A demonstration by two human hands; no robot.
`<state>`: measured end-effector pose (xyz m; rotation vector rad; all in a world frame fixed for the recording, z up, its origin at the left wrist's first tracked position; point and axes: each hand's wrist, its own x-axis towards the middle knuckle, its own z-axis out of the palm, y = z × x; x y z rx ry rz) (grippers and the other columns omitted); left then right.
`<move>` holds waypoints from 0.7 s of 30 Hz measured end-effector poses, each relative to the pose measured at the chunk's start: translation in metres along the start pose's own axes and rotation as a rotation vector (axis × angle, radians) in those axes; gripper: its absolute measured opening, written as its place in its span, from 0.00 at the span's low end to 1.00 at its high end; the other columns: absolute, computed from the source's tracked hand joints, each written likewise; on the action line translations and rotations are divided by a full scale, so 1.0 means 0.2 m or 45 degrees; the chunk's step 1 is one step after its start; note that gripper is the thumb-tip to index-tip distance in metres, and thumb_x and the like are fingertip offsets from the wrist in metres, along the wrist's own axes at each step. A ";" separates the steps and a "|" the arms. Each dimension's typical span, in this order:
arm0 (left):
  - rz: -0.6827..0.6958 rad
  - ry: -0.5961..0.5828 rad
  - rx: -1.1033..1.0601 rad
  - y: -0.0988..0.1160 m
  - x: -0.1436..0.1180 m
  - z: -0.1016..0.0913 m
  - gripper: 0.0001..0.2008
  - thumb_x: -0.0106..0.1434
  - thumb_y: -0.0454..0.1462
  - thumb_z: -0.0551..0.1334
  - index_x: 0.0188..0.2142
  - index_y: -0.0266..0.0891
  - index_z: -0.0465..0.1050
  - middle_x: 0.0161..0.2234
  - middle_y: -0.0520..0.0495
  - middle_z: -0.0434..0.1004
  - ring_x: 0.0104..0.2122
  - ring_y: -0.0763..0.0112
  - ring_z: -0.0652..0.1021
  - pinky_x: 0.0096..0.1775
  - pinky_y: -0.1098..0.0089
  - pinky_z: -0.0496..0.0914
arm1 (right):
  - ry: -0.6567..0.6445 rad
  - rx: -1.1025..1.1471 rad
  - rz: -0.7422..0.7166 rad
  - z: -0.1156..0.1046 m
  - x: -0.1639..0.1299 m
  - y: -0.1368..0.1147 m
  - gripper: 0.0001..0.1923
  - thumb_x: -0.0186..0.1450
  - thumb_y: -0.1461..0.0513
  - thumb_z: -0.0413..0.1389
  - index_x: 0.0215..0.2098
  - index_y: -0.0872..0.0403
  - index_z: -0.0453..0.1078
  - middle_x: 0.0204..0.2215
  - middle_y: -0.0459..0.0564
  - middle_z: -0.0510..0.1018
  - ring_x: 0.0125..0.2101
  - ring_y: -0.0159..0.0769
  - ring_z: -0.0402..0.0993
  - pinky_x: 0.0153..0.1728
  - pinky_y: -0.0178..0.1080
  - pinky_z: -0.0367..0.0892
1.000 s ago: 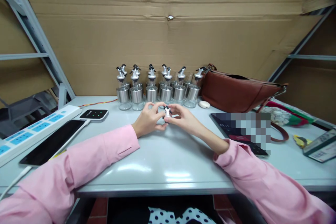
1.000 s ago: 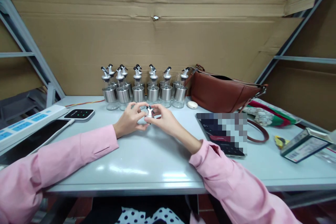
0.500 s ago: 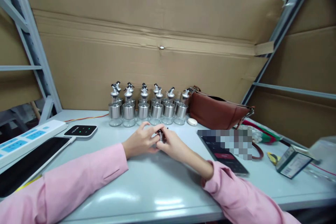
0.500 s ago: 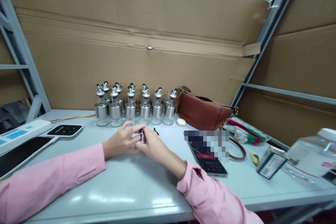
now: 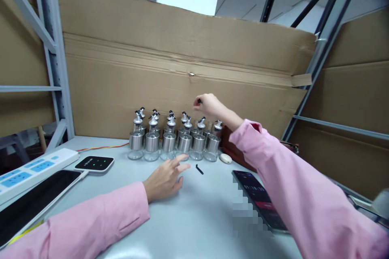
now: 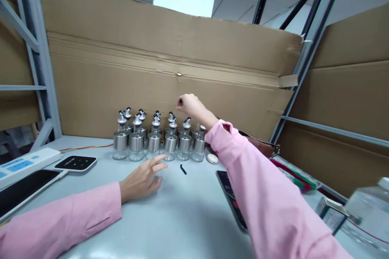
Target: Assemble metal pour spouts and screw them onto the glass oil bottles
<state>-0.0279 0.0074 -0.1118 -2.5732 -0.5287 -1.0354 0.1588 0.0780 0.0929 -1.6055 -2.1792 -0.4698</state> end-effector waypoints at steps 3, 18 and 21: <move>-0.093 -0.086 -0.053 0.00 0.00 0.01 0.21 0.57 0.29 0.51 0.50 0.39 0.51 0.52 0.38 0.61 0.36 0.66 0.74 0.37 0.63 0.70 | -0.235 -0.013 0.020 0.06 0.15 0.09 0.09 0.53 0.62 0.61 0.33 0.58 0.74 0.28 0.52 0.77 0.29 0.35 0.72 0.30 0.33 0.64; -0.229 -0.189 -0.271 0.00 0.01 0.00 0.19 0.55 0.27 0.50 0.46 0.40 0.55 0.46 0.44 0.66 0.30 0.73 0.72 0.36 0.70 0.69 | -0.601 -0.149 0.268 0.17 0.30 0.13 0.13 0.43 0.59 0.67 0.19 0.59 0.71 0.19 0.52 0.73 0.24 0.38 0.72 0.27 0.37 0.65; -0.233 -0.182 -0.280 0.01 0.01 0.00 0.19 0.55 0.27 0.50 0.46 0.40 0.55 0.46 0.44 0.66 0.30 0.73 0.72 0.36 0.70 0.69 | -0.757 -0.136 0.381 0.18 0.28 0.14 0.12 0.44 0.58 0.67 0.17 0.58 0.71 0.17 0.50 0.72 0.22 0.37 0.71 0.26 0.37 0.65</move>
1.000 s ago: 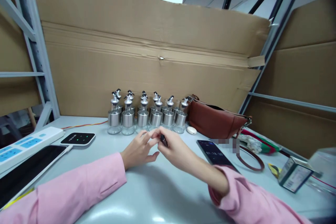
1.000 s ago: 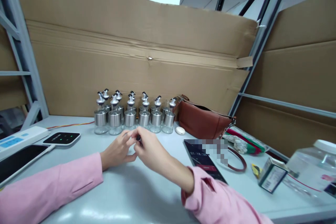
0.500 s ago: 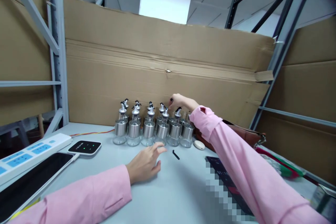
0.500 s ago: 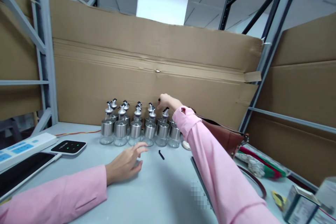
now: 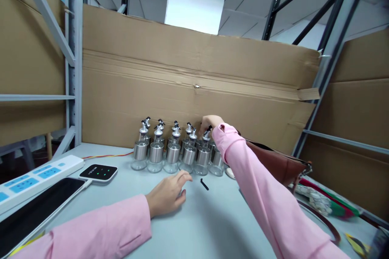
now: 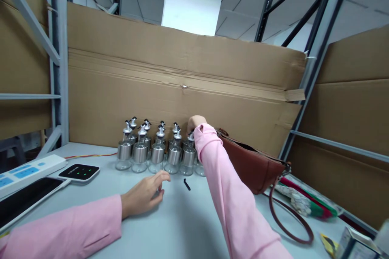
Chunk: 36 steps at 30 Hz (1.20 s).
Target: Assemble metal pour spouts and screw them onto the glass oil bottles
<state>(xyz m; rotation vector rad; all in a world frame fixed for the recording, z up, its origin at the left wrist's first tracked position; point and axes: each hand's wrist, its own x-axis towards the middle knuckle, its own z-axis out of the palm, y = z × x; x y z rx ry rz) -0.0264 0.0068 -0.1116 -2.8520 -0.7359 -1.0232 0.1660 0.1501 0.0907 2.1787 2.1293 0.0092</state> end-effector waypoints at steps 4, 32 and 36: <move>-0.017 0.000 -0.004 0.00 0.00 0.00 0.18 0.55 0.27 0.50 0.46 0.40 0.56 0.45 0.45 0.67 0.30 0.73 0.73 0.36 0.70 0.69 | -0.116 0.020 0.050 0.01 -0.03 0.01 0.13 0.43 0.57 0.67 0.17 0.58 0.72 0.17 0.50 0.72 0.21 0.37 0.71 0.25 0.37 0.66; -0.926 -0.136 -2.002 -0.11 0.05 -0.05 0.30 0.55 0.58 0.54 0.44 0.34 0.62 0.44 0.38 0.71 0.48 0.59 0.70 0.50 0.61 0.59 | 0.032 0.063 -1.097 -0.13 -0.83 -0.04 0.14 0.55 0.57 0.57 0.34 0.59 0.71 0.25 0.46 0.71 0.25 0.28 0.64 0.26 0.31 0.59; -0.669 -0.299 -2.067 -0.10 0.05 -0.07 0.33 0.50 0.58 0.61 0.44 0.35 0.66 0.50 0.38 0.68 0.55 0.55 0.62 0.56 0.58 0.50 | -0.078 0.053 -1.209 0.05 -0.80 -0.12 0.11 0.55 0.60 0.56 0.33 0.59 0.70 0.24 0.43 0.69 0.24 0.26 0.62 0.26 0.30 0.57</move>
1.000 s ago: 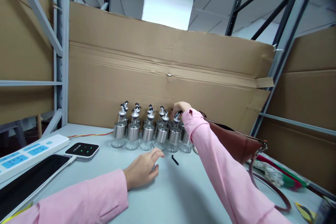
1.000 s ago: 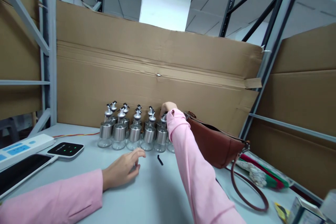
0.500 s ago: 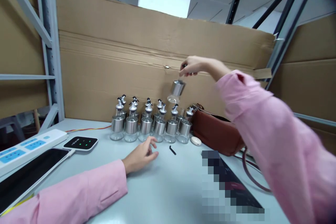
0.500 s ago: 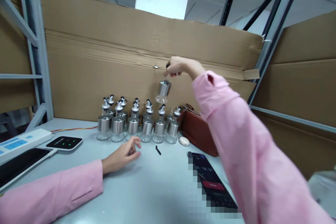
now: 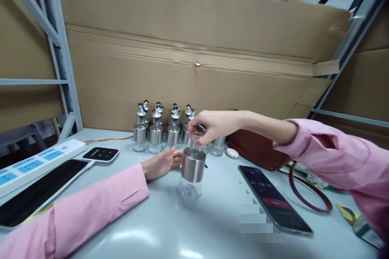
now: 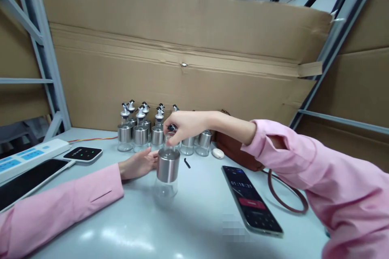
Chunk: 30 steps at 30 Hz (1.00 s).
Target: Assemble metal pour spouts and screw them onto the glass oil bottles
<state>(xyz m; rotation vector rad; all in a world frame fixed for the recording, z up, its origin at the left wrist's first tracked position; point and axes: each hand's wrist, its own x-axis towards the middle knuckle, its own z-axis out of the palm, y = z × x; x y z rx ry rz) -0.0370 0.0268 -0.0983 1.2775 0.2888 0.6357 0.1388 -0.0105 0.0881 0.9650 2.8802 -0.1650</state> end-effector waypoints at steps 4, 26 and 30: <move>0.007 -0.057 0.136 0.00 0.00 0.03 0.32 0.45 0.52 0.68 0.45 0.36 0.67 0.50 0.42 0.68 0.53 0.56 0.64 0.55 0.60 0.52 | 0.043 -0.002 0.022 0.05 0.02 0.01 0.10 0.54 0.59 0.57 0.32 0.58 0.69 0.23 0.42 0.68 0.22 0.26 0.60 0.25 0.30 0.56; -0.301 -0.008 0.611 0.07 -0.03 0.14 0.24 0.35 0.34 0.71 0.34 0.37 0.68 0.33 0.52 0.68 0.36 0.69 0.68 0.42 0.67 0.61 | 0.795 0.407 0.030 0.13 0.06 -0.02 0.17 0.67 0.58 0.40 0.22 0.55 0.55 0.21 0.42 0.59 0.23 0.27 0.54 0.27 0.33 0.52; -0.313 -0.040 0.634 0.07 -0.02 0.13 0.25 0.34 0.34 0.72 0.34 0.38 0.67 0.33 0.52 0.67 0.37 0.69 0.68 0.43 0.66 0.60 | 0.906 0.313 0.051 0.17 0.05 -0.01 0.18 0.64 0.53 0.47 0.22 0.57 0.60 0.20 0.42 0.63 0.23 0.27 0.56 0.27 0.33 0.52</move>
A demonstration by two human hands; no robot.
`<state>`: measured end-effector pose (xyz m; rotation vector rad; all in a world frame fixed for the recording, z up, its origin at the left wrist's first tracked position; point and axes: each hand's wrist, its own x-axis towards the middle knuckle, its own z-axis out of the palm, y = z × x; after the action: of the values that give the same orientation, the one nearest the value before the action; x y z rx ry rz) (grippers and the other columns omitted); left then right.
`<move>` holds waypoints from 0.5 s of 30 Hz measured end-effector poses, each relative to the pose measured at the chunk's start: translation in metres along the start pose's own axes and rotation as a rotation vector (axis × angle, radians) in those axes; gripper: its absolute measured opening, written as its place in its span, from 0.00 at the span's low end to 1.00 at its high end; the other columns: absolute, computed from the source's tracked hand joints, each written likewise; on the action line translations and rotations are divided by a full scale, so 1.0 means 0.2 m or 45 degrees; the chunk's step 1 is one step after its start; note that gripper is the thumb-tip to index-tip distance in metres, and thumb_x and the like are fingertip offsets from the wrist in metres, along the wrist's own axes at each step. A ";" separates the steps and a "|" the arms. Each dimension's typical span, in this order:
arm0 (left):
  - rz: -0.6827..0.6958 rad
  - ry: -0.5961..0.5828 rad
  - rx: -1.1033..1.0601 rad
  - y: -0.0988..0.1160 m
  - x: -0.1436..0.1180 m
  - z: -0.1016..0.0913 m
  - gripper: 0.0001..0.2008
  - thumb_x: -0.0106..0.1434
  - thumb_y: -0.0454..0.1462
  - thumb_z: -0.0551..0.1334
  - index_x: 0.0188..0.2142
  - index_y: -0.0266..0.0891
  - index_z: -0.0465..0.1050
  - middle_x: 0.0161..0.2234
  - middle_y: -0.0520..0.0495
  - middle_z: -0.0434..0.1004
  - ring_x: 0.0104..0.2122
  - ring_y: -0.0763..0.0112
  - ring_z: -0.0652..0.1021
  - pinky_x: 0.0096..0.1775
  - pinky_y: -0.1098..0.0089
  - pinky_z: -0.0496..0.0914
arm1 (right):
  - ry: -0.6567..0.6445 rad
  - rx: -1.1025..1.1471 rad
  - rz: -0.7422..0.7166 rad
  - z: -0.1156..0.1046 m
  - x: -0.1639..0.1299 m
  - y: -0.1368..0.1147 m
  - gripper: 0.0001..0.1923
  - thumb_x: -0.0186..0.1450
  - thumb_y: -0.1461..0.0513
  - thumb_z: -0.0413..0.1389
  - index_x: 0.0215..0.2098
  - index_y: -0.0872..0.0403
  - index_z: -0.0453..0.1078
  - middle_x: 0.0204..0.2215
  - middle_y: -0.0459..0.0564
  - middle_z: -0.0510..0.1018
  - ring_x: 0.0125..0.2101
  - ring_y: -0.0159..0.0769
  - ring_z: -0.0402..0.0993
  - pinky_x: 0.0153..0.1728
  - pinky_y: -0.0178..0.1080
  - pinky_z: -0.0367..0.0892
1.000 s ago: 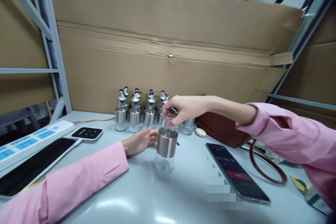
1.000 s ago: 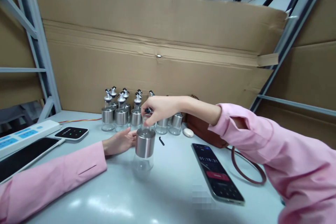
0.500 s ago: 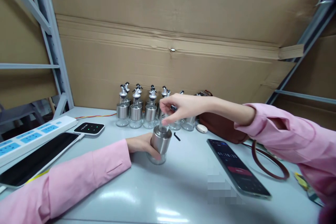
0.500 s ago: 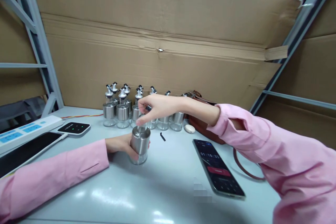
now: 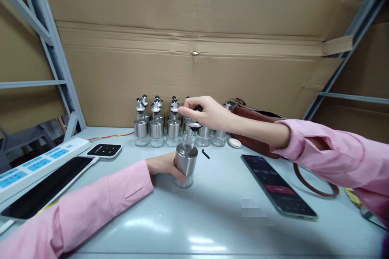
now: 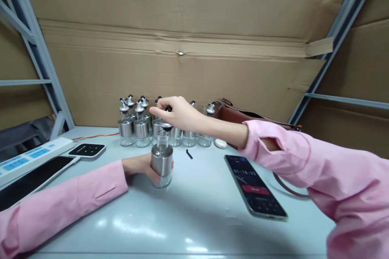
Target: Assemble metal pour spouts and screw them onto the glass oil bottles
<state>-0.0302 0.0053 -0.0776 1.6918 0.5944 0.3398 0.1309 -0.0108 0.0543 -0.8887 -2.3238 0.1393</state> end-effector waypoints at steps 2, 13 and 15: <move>-0.012 -0.029 0.016 -0.01 0.00 0.00 0.24 0.35 0.35 0.72 0.33 0.37 0.66 0.32 0.52 0.67 0.37 0.69 0.68 0.44 0.65 0.60 | 0.055 -0.020 -0.031 0.00 -0.01 0.00 0.15 0.62 0.55 0.50 0.23 0.57 0.62 0.21 0.43 0.66 0.24 0.27 0.58 0.29 0.32 0.52; -0.030 -0.002 0.052 -0.01 -0.01 0.01 0.24 0.36 0.38 0.73 0.34 0.37 0.68 0.35 0.50 0.69 0.40 0.65 0.69 0.46 0.63 0.61 | -0.401 -0.453 -0.116 -0.04 0.00 -0.04 0.13 0.66 0.58 0.47 0.27 0.57 0.65 0.18 0.43 0.65 0.19 0.24 0.54 0.25 0.32 0.49; -0.020 -0.004 0.055 -0.02 0.00 0.01 0.24 0.36 0.38 0.72 0.33 0.37 0.68 0.35 0.50 0.69 0.40 0.65 0.69 0.46 0.63 0.62 | -0.400 -0.583 -0.138 -0.04 0.00 -0.05 0.16 0.68 0.58 0.44 0.26 0.57 0.63 0.17 0.44 0.63 0.18 0.25 0.52 0.24 0.33 0.47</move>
<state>-0.0306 0.0037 -0.0815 1.7279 0.6165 0.3147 0.1298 -0.0195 0.0641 -1.0112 -2.7496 -0.3360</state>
